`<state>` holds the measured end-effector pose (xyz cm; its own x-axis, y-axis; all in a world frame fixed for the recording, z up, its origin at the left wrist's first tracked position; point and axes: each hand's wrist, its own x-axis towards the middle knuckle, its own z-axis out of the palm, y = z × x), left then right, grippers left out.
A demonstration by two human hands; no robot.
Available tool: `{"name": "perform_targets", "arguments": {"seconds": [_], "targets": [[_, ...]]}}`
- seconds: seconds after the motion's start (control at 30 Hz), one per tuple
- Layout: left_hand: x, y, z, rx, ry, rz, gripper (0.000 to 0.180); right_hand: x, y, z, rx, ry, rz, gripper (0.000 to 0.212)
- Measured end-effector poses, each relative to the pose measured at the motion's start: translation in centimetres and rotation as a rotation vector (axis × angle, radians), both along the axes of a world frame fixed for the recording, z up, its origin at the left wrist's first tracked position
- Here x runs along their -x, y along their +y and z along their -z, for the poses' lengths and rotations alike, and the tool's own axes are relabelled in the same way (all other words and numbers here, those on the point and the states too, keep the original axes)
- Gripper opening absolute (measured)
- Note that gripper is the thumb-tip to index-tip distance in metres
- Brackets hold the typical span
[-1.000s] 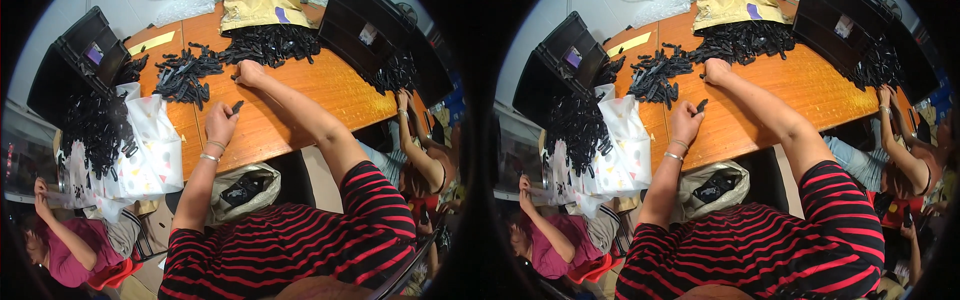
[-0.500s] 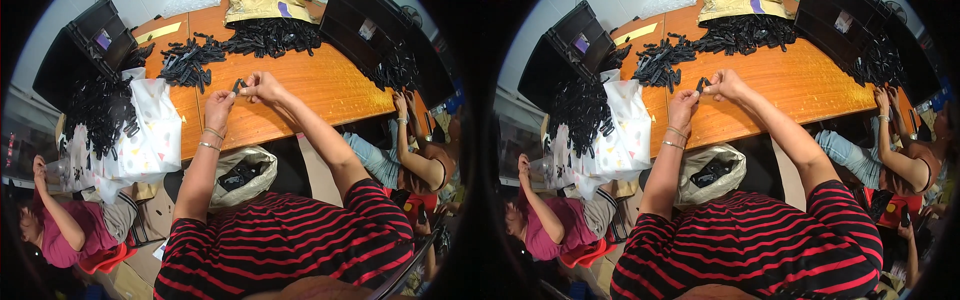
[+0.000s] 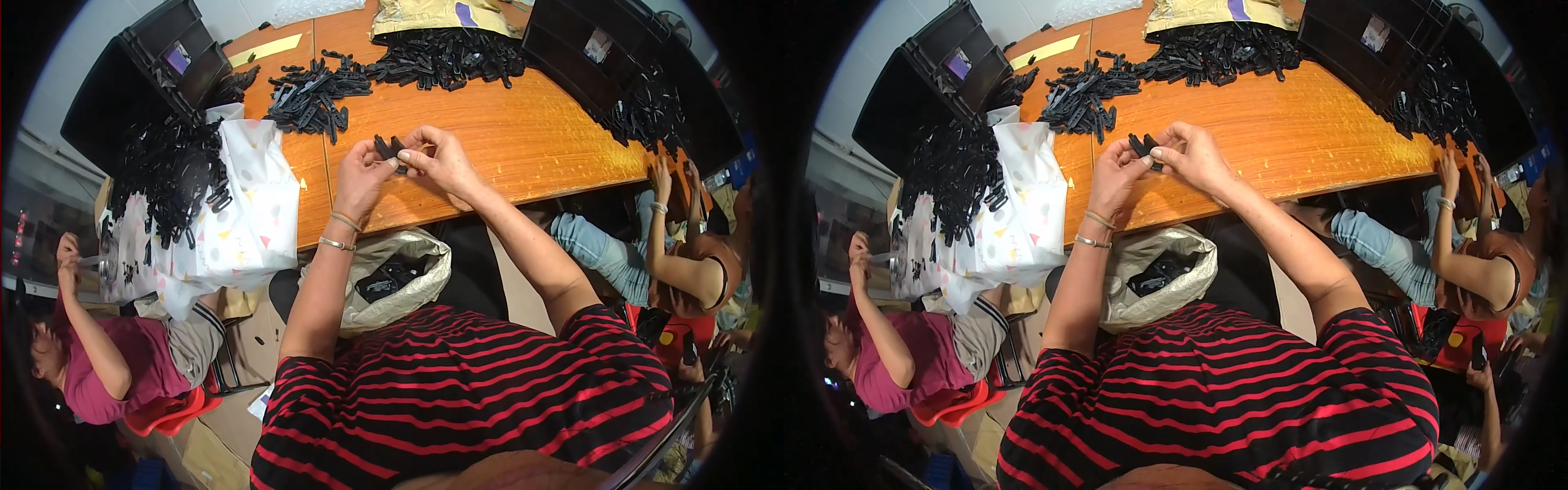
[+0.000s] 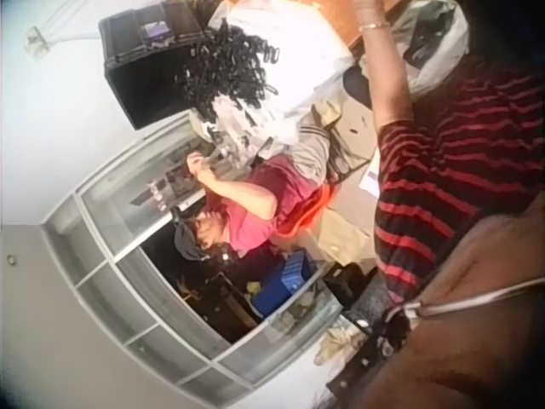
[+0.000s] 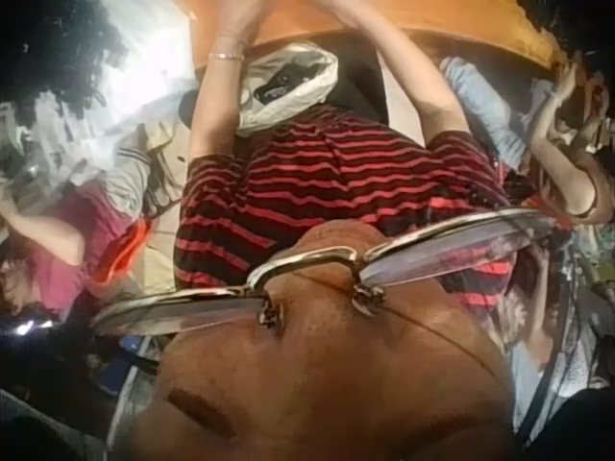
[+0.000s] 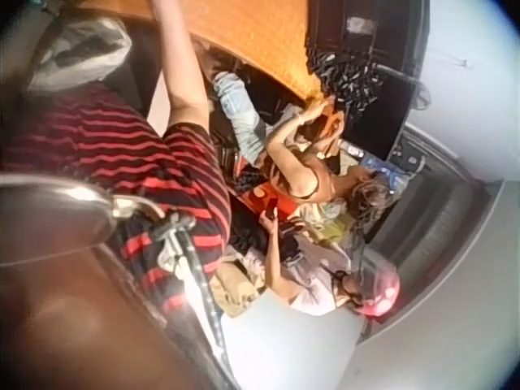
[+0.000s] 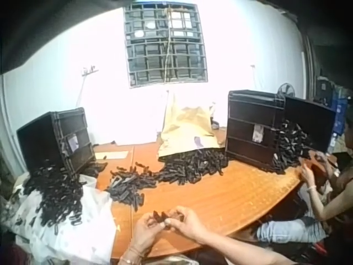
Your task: Assembling small black plastic components by hand at a workstation.
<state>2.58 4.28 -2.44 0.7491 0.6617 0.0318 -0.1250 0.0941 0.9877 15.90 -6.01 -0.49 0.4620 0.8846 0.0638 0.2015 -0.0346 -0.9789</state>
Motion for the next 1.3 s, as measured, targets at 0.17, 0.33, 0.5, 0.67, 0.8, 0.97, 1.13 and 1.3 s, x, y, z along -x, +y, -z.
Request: {"name": "perform_targets", "arguments": {"seconds": [0.17,0.33,0.5,0.67,0.8,0.97,1.13,1.3], "targets": [[0.8,-0.1,-0.4,0.058,0.004,0.006,0.024,0.4,-0.3,-0.1,-0.031,-0.062,-0.032,0.015],[0.8,-0.3,-0.4,-0.014,-0.022,-0.005,0.023,0.4,-0.2,0.7,-0.113,-0.379,0.038,0.015],[0.7,-0.4,0.3,-0.075,-0.125,-0.016,0.024,0.9,-0.3,0.2,-0.114,-0.465,0.067,0.020],[0.8,-1.6,-0.4,-0.103,-0.220,-0.087,0.033,1.6,-0.6,-0.8,-0.165,-0.476,0.088,0.019],[1.2,-3.2,-1.8,-0.289,-0.188,-0.130,0.032,2.1,-0.7,-0.4,-0.313,-0.590,0.099,0.024],[1.4,-3.1,-1.8,-0.516,-0.167,-0.273,0.018,2.8,-0.4,0.2,-0.357,-0.457,0.113,0.037],[2.0,-3.2,-1.3,-0.451,-0.150,-0.309,0.014,3.0,-0.2,0.4,-0.313,-0.380,-0.006,0.037],[1.9,-3.8,-0.5,-0.175,-0.254,-0.232,0.015,3.3,0.5,1.7,-0.322,-0.491,0.028,0.037]]}}
